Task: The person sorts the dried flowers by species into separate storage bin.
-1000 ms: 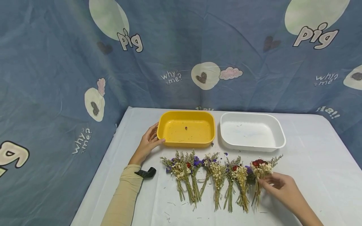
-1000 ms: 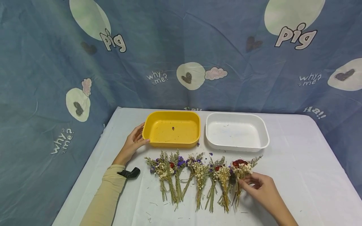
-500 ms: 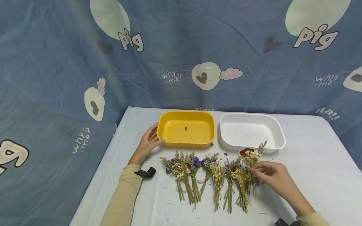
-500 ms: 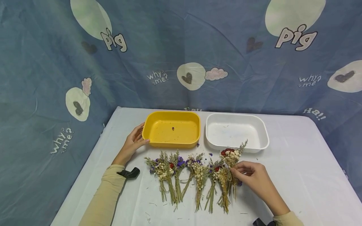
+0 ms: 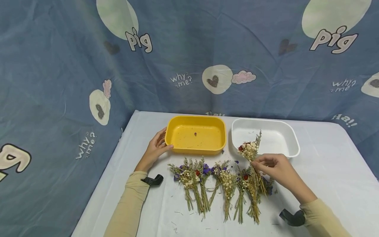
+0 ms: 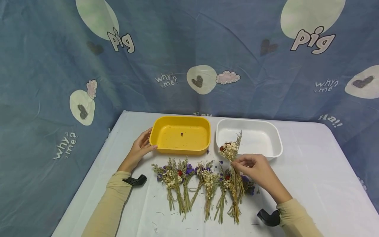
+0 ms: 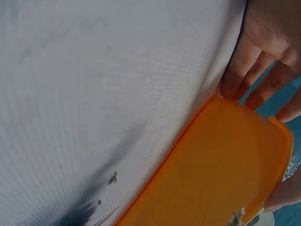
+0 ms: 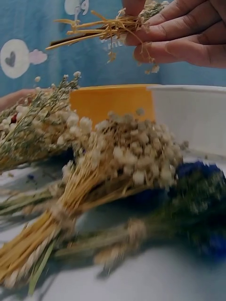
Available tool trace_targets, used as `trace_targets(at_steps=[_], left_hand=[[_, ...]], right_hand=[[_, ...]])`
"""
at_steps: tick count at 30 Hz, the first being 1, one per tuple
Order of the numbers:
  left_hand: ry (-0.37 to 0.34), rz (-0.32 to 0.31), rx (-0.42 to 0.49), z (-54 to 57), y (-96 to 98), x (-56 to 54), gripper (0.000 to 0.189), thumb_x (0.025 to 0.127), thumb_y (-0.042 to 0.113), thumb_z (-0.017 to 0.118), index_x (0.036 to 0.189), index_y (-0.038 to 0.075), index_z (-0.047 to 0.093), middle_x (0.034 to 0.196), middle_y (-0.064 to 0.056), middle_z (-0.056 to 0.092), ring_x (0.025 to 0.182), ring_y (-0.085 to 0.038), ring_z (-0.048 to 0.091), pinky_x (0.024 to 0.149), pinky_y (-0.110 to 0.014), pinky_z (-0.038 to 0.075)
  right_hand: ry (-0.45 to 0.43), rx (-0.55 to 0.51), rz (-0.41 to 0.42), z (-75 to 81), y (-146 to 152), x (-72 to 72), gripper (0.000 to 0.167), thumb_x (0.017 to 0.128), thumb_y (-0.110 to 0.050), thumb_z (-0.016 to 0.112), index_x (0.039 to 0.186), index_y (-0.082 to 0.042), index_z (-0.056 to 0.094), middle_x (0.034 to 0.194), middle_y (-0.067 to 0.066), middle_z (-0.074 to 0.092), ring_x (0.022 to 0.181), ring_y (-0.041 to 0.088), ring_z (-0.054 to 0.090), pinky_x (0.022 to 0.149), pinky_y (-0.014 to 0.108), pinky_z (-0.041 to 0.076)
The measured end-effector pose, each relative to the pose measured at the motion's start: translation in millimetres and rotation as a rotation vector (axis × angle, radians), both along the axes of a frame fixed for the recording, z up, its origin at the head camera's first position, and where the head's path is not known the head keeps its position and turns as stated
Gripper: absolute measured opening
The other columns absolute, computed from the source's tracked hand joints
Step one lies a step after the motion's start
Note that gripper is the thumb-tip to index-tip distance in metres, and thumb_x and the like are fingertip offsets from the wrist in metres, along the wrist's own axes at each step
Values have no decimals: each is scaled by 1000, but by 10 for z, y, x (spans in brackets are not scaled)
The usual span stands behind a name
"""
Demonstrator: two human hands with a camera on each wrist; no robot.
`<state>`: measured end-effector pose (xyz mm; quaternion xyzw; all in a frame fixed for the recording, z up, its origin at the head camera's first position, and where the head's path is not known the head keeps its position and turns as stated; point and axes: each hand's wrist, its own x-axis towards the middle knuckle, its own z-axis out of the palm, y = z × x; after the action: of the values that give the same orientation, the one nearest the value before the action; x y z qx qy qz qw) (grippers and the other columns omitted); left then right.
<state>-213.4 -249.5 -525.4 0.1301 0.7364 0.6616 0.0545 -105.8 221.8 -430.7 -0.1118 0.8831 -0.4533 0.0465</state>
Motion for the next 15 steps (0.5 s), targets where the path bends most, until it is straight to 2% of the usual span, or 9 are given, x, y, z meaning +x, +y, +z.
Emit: trace_targets(at_steps=[7, 12, 15], left_hand=[[-4, 7, -2, 8, 7, 0, 84, 93, 12, 78, 162, 28, 32, 163, -10, 41, 151, -34, 41, 111, -20, 50], [-11, 4, 13, 4, 3, -3, 85, 93, 12, 79, 162, 29, 33, 163, -7, 41, 150, -32, 41, 111, -21, 50], [-8, 5, 11, 1, 3, -4, 85, 92, 13, 79, 162, 28, 33, 163, -8, 41, 150, -32, 41, 112, -21, 50]], right_hand=[[-24, -8, 86, 57, -134, -262, 17, 98, -25, 73, 100, -9, 79, 83, 1, 78, 70, 9, 71, 62, 29, 59], [-42, 0, 136, 78, -229, -451, 20, 98, -28, 73, 99, -9, 80, 84, 1, 78, 75, 8, 72, 69, 28, 62], [-57, 3, 171, 86, -292, -564, 22, 98, -29, 73, 100, -8, 80, 85, 1, 78, 76, 11, 73, 69, 30, 63]])
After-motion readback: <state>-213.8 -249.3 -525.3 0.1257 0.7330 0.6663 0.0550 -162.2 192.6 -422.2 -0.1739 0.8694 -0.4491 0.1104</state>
